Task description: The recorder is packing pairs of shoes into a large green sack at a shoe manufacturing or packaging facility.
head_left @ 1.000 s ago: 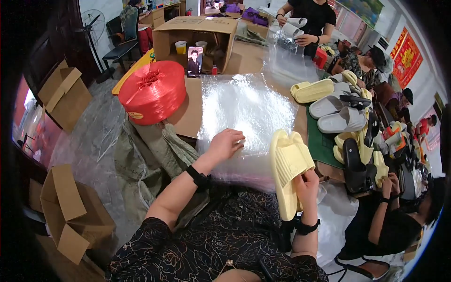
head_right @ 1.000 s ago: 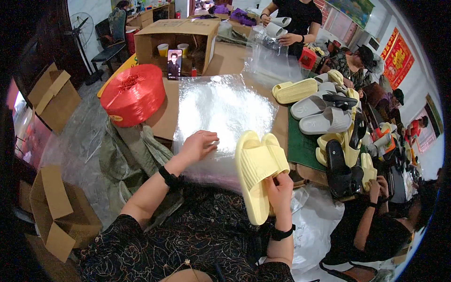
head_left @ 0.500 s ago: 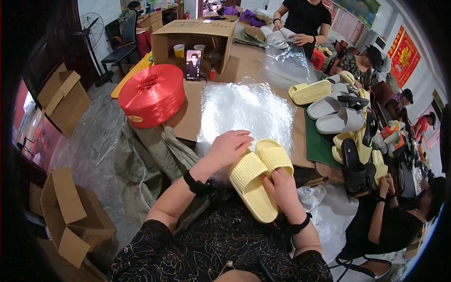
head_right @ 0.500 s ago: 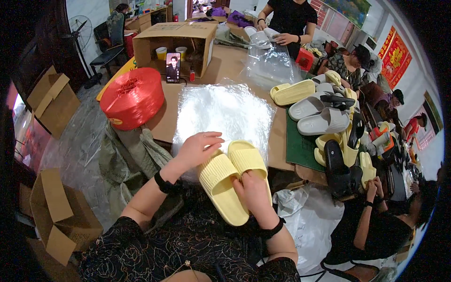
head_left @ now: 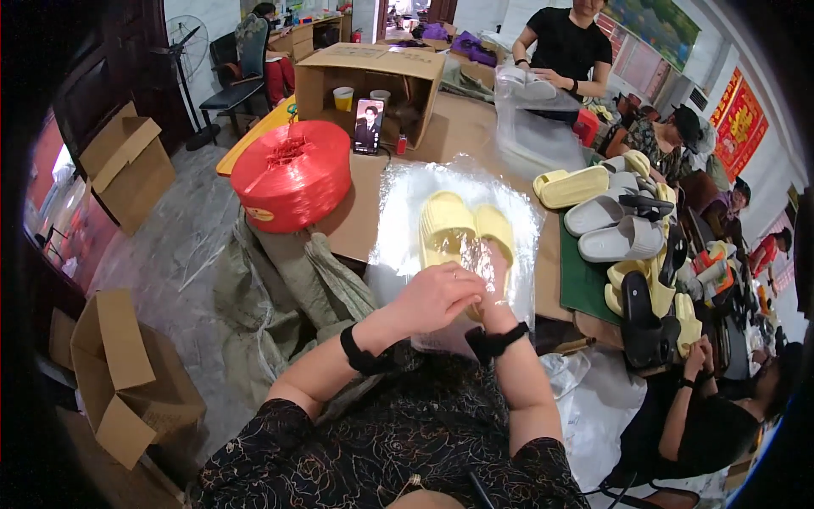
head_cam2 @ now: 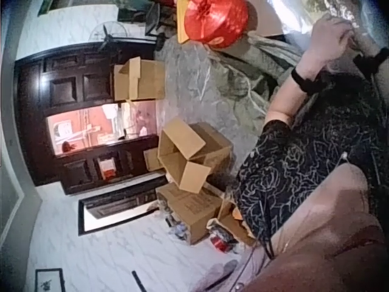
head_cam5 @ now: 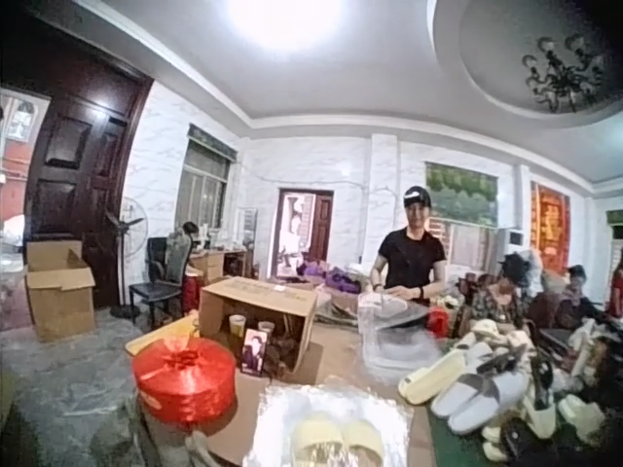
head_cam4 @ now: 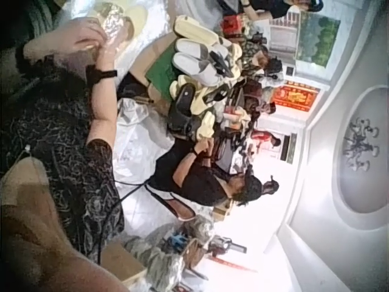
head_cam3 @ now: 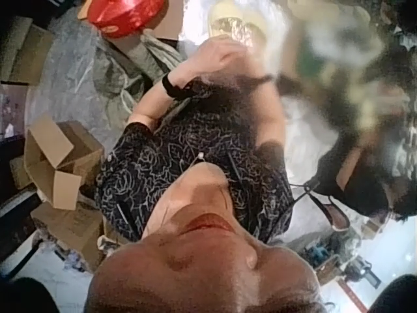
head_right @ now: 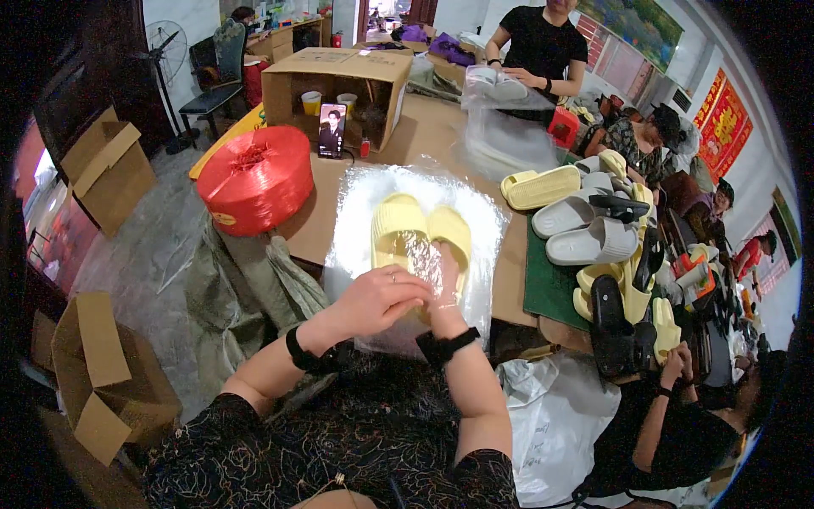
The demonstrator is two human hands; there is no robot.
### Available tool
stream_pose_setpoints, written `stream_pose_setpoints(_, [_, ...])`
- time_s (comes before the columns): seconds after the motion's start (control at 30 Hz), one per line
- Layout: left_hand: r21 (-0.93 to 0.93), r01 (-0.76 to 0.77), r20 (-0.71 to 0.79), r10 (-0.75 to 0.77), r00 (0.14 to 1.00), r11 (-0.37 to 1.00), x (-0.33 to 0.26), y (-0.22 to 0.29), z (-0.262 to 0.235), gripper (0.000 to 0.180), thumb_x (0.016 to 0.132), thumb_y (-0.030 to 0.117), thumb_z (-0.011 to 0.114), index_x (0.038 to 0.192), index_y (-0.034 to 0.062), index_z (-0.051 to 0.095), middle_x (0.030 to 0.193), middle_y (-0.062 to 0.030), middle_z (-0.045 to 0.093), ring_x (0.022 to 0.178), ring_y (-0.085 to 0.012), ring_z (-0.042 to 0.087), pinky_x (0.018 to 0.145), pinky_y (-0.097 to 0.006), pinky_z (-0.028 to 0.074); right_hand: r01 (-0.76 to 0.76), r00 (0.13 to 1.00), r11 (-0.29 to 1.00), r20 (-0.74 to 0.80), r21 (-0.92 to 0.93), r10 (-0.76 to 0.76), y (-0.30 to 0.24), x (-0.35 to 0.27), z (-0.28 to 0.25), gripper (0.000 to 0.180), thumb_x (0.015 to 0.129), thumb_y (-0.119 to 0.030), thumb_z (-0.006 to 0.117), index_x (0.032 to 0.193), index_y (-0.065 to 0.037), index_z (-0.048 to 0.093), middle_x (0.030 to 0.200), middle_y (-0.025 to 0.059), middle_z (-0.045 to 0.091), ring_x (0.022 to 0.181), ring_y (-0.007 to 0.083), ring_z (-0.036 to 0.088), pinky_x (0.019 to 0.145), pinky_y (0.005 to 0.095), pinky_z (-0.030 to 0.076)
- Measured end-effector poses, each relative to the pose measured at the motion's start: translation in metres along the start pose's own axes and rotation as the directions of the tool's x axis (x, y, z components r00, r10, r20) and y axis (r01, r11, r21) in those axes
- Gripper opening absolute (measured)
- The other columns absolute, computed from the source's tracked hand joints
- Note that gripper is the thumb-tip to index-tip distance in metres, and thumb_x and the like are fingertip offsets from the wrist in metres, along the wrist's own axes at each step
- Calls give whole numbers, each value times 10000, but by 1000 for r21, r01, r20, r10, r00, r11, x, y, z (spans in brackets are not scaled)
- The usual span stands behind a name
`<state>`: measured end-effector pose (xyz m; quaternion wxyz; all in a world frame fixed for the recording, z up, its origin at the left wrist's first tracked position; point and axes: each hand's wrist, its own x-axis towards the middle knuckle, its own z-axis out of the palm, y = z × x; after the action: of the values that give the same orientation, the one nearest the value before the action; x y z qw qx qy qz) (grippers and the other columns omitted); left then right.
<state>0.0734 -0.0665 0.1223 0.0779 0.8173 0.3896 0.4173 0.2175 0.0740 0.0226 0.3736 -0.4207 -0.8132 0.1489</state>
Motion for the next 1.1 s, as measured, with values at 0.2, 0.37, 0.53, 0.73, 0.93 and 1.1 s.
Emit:
stream_pose_setpoints(0.2, [32, -116, 49, 114, 992, 993, -10, 10, -15, 205, 844, 154, 687, 1038, 92, 702, 1110, -62, 690, 975, -258, 641, 859, -364, 520, -134, 985, 871, 29, -473, 168, 1, 47, 25, 398, 917, -267, 605, 1201, 5, 539, 973, 203, 590, 898, 340, 633, 744, 413, 543])
stream_pose_setpoints(0.37, [-154, 259, -205, -287, 936, 954, -33, -17, -43, 296, 824, 188, 734, 1088, 64, 688, 1125, -126, 668, 973, -283, 645, 835, -328, 507, 91, 990, 970, -88, -227, -113, -66, -17, -8, 605, 853, -207, 684, 1353, 27, 435, 1101, 274, 537, 1070, 413, 539, 922, 468, 460])
stream_pose_setpoints(0.53, [76, 829, -180, -810, 558, 554, -46, -97, -35, 528, 937, 524, 532, 1081, 37, 677, 931, -203, 690, 899, -351, 657, 835, -414, 509, -213, 812, 945, 583, 248, 30, -120, -78, -110, 344, 844, -197, 733, 1106, 11, 656, 888, 146, 669, 764, 266, 631, 734, 369, 519])
stream_pose_setpoints(0.73, [234, 863, 124, -894, 431, 448, -12, -75, -30, 660, 862, 621, 561, 1004, -12, 685, 918, -201, 702, 876, -348, 675, 814, -425, 514, -280, 952, 918, -46, 280, 304, -84, -71, -136, 228, 847, -183, 730, 960, 8, 680, 786, 99, 643, 653, 214, 573, 642, 306, 481])
stream_pose_setpoints(0.93, [40, 825, 31, -826, 563, 564, -22, -86, 3, 604, 683, 422, 801, 1086, 21, 598, 908, -172, 680, 884, -312, 670, 795, -391, 520, -230, 969, 973, -88, 11, 230, -16, -66, -77, 438, 797, -232, 754, 1148, -17, 602, 1019, 159, 566, 826, 276, 589, 765, 388, 496])
stream_pose_setpoints(1.1, [-405, 733, -77, -819, 568, 547, -30, -84, 18, 621, 689, 286, 830, 1165, 0, 553, 916, -124, 667, 814, -232, 649, 720, -343, 509, -264, 964, 963, -24, 56, 265, -28, -70, -68, 450, 785, -202, 762, 1155, -5, 599, 1058, 164, 543, 846, 260, 601, 766, 365, 513])
